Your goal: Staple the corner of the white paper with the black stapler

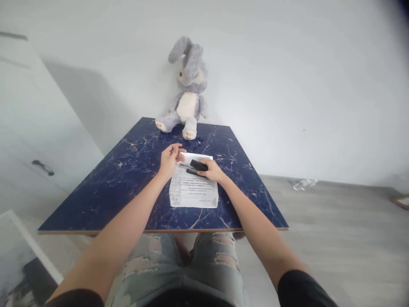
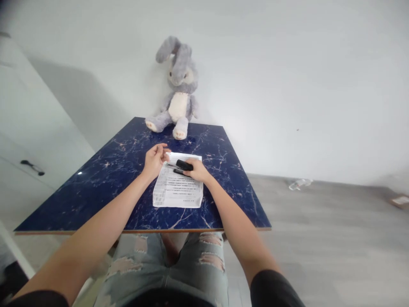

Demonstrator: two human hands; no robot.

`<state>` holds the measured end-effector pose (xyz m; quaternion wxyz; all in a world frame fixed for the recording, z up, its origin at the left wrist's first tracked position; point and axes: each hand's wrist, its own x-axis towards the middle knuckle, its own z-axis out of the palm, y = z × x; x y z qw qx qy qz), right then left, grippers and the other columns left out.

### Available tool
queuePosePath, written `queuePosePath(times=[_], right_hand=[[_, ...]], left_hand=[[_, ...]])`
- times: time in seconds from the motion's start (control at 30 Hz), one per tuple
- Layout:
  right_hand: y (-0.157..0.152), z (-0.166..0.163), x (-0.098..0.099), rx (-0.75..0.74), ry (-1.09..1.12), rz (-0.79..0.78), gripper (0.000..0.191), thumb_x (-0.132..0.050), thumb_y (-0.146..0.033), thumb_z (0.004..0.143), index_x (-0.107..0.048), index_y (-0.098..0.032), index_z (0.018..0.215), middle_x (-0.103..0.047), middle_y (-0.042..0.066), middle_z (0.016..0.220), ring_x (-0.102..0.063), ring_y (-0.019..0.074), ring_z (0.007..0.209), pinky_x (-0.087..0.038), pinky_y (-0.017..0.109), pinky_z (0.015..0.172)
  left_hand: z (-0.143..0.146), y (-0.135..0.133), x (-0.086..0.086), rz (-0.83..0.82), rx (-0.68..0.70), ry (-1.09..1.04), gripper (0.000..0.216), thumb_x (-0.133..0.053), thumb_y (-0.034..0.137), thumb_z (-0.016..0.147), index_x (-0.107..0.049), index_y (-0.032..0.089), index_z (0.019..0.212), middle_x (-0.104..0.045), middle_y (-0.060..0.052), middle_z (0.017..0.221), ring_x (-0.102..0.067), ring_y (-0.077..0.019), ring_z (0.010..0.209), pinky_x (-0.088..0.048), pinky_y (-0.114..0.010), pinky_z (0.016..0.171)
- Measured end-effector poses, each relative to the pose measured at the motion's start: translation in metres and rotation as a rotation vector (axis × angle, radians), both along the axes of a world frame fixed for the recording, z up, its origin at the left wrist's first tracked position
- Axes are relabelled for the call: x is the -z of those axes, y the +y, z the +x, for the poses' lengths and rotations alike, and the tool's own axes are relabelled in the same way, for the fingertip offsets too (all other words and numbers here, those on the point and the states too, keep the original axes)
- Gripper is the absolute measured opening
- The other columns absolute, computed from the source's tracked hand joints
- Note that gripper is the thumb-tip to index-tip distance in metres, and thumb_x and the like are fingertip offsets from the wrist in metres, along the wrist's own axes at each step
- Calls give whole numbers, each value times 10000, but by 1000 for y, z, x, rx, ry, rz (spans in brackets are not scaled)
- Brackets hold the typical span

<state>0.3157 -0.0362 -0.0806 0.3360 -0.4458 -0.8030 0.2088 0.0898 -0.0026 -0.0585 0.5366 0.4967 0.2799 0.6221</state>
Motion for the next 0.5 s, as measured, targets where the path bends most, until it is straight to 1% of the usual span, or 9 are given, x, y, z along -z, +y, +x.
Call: queuePosePath(times=[0.03,0.1,0.17,0.2,0.23,0.3,0.4,0.43,0.5], right_hand=[[-2,-2,-2,-15,-17,37,282,-768,-352,808,-744,-165,1017,-707,51,915,-632,222,837,-527,379,837],[-6,-6,-8,10,5,128,404,-775,-396,842,-717,-172,1174,-699,84,1011,-621,229,905,-529,401,888],[-12,-8,-15,42,96,201,509,-730,-446,903,-646,-195,1339,-678,105,1110,-607,227,965,-529,401,915],[-14,-7,-18,36,152,219,513,-688,-463,939,-622,-208,1379,-667,109,1141,-602,221,974,-532,391,908],[-16,-7,-21,7,207,226,487,-645,-474,970,-622,-214,1382,-661,111,1159,-600,214,972,-536,380,895],[-18,-4,-25,-115,294,227,404,-594,-486,1003,-689,-208,1281,-661,107,1154,-605,211,975,-536,379,900],[-19,0,-30,-298,341,211,345,-583,-479,1017,-765,-194,1087,-694,96,1099,-623,226,1006,-509,420,975],[-19,0,-31,-326,342,203,339,-592,-477,1014,-771,-192,1059,-707,91,1083,-627,227,1007,-499,430,992],[-19,0,-32,-327,335,182,320,-632,-479,993,-773,-195,1035,-728,79,1070,-631,221,998,-490,430,1002]], left_hand=[[0,-4,0,39,30,95,375,-637,554,963,-665,191,1054,-661,1,714,-524,-76,464,-432,-220,499],[2,-11,1,112,100,296,384,-579,562,989,-680,200,1071,-520,51,572,-395,-76,400,-325,-228,447],[5,-18,2,176,155,479,355,-594,522,986,-665,216,1151,-463,68,538,-386,-92,422,-300,-234,470],[7,-21,4,195,176,548,355,-627,495,968,-640,224,1197,-464,72,539,-399,-99,440,-300,-236,489],[8,-23,5,202,196,597,380,-664,470,945,-607,231,1235,-477,75,547,-414,-103,457,-301,-236,506],[11,-25,9,178,256,627,435,-715,448,904,-538,243,1244,-490,84,565,-428,-104,475,-296,-232,524],[14,-24,16,127,370,550,431,-697,493,906,-442,272,1173,-442,111,563,-391,-95,463,-273,-215,509],[15,-24,17,126,401,530,428,-683,508,913,-416,280,1159,-427,119,559,-372,-93,457,-267,-210,502],[16,-25,19,135,427,522,433,-665,529,924,-391,290,1158,-414,128,549,-343,-93,447,-262,-207,493]])
